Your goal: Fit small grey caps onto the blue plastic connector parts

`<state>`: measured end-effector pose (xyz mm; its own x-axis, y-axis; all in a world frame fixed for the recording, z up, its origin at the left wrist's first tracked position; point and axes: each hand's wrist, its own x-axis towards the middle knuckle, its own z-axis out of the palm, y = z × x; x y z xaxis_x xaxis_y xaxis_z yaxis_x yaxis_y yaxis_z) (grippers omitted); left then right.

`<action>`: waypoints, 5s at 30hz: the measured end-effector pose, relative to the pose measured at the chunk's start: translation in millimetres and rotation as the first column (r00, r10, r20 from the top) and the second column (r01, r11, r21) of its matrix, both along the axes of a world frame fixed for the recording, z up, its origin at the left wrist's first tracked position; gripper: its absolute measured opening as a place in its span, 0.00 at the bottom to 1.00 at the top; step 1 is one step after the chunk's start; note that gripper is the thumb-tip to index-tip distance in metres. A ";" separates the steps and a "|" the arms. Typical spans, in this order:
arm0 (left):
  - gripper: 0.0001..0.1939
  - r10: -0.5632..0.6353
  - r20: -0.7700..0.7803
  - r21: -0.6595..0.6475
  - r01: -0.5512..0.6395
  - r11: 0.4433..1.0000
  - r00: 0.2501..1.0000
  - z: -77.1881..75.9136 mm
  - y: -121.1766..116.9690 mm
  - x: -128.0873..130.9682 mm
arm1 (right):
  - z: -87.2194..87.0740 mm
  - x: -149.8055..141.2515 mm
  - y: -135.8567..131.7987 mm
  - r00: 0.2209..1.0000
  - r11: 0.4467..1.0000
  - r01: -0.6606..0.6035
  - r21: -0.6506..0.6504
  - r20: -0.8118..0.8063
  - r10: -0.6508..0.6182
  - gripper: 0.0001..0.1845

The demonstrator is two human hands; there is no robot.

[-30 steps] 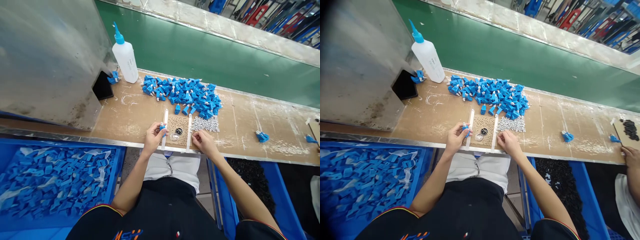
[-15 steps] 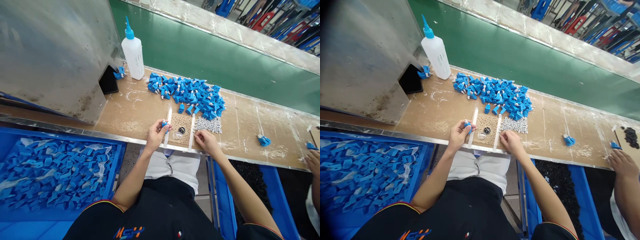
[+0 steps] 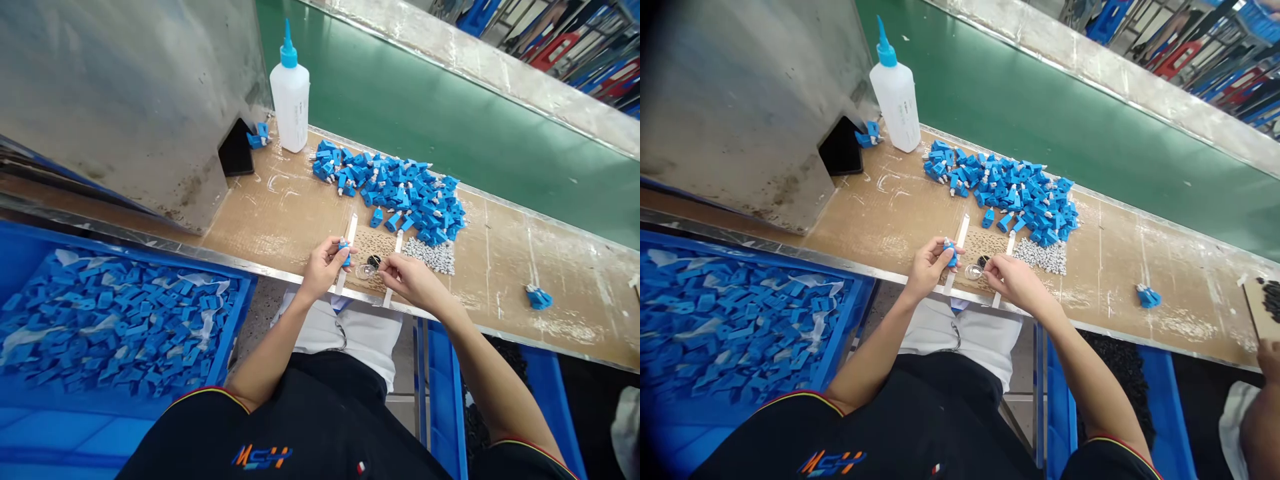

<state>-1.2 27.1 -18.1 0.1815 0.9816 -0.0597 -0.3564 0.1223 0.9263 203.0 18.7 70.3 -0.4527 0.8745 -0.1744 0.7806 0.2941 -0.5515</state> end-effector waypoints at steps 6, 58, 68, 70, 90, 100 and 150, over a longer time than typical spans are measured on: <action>0.23 0.000 0.011 -0.010 0.001 1.000 1.000 -0.6 0.1 0.5 | -1.5 -1.7 9.1 0.993 0.997 -0.066 -0.031 0.100 0.069 0.06; 0.24 0.029 0.044 0.024 -0.030 0.999 0.999 0.5 -4.5 -1.5 | -14.5 19.5 -1.7 0.993 0.969 0.073 0.235 0.071 -0.092 0.07; 0.13 0.054 0.190 0.227 -0.097 0.969 0.980 37.1 -37.2 11.4 | 8.6 -48.7 -46.7 0.774 0.899 0.351 0.262 -0.621 -0.121 0.05; 0.12 0.051 0.191 0.272 -0.103 0.957 0.980 40.9 -38.2 11.7 | 6.6 -52.7 -47.2 0.743 0.902 0.369 0.226 -0.654 -0.140 0.05; 0.07 0.037 0.035 0.410 -0.049 0.911 0.999 37.6 -47.7 5.3 | 5.7 -51.5 -63.6 0.792 0.877 0.377 0.298 -0.595 -0.138 0.06; 0.10 0.042 -0.004 0.409 -0.036 0.912 0.999 52.7 -64.7 4.4 | -11.7 -49.8 -83.1 0.670 0.900 0.397 0.178 -0.726 -0.153 0.05; 0.30 0.017 -0.024 -0.208 -0.022 0.978 1.000 18.1 6.7 -6.6 | -77.9 29.0 -21.3 0.901 0.843 0.431 0.323 -0.109 -0.419 0.09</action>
<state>-7.8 33.8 -0.1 0.1591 0.9504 -0.2673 -0.3406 0.3069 0.8887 232.0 -2.6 -7.7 -0.0238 0.9856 0.1676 0.8542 0.1072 -0.5088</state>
